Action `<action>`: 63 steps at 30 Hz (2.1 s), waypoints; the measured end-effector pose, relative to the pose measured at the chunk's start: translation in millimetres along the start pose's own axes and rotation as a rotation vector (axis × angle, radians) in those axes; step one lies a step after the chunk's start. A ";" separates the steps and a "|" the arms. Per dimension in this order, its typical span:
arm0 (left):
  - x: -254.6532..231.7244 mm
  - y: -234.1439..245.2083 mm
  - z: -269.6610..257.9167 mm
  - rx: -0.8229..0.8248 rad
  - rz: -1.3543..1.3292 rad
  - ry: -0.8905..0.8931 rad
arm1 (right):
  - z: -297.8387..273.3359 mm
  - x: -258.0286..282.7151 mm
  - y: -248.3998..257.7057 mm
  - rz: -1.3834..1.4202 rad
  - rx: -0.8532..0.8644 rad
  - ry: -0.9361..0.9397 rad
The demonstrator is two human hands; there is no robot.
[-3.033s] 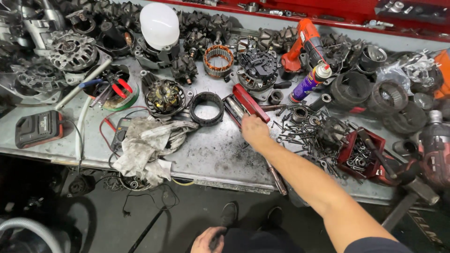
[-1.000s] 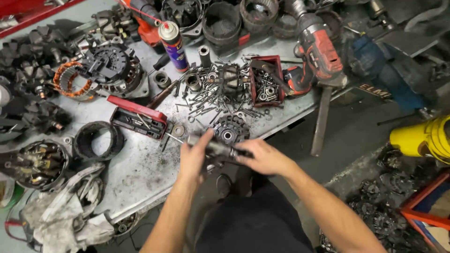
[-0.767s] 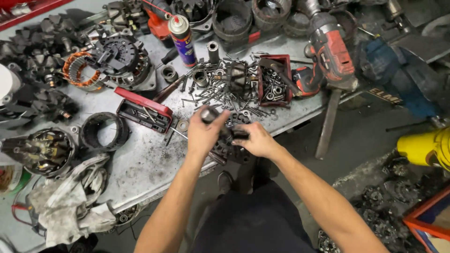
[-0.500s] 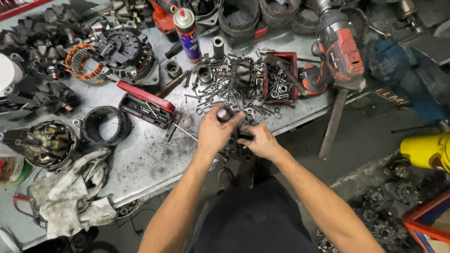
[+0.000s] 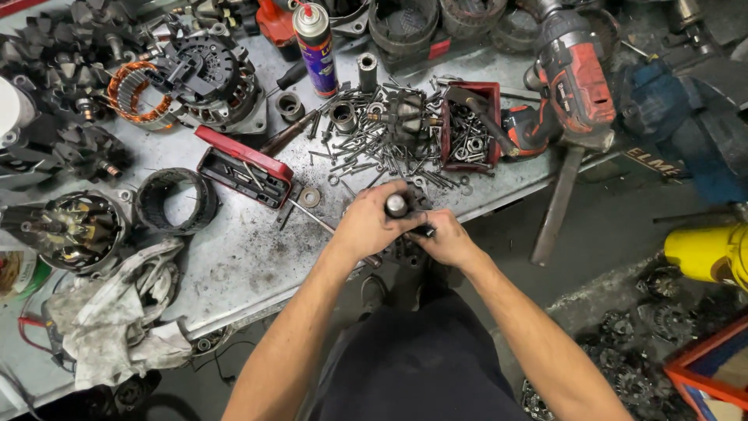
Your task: The person uses a hammer to tap a cylindrical metal component, then wipes it with a cloth. They walk to a bench grinder and grind the component's surface, rotating it to work on different sides.
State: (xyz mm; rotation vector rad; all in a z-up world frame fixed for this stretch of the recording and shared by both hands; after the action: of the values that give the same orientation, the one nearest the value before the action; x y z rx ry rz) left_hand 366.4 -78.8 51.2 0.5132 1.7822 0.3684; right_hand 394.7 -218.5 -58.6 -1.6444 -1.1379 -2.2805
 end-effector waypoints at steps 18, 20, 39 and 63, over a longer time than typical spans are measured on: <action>-4.4 -12.0 -14.1 -0.032 0.003 -0.353 | -1.4 31.4 14.6 -0.073 -0.153 0.086; 9.2 -12.5 -9.2 -0.148 0.033 -0.371 | 6.3 69.7 34.1 -0.024 -0.157 0.122; 13.3 -34.0 13.6 -0.090 -0.398 -0.456 | 51.6 215.0 97.4 -0.497 -0.070 0.474; 4.1 -50.8 28.5 0.119 -0.489 -0.534 | -11.0 138.2 138.4 0.238 -0.010 -0.695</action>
State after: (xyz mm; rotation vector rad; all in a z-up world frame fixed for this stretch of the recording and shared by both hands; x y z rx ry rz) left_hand 385.3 -120.5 14.9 0.2124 1.3496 -0.2049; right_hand 397.2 -279.3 127.6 -2.5133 -0.9425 -1.6016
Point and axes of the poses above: each hand's wrist, its own z-axis towards the middle knuckle, its own y-axis out of the back of the hand, x = y × z, the point moved 10 cm from there along z, towards the middle knuckle, and after that the axes turned 4 degrees about y, right-handed, at the moved point
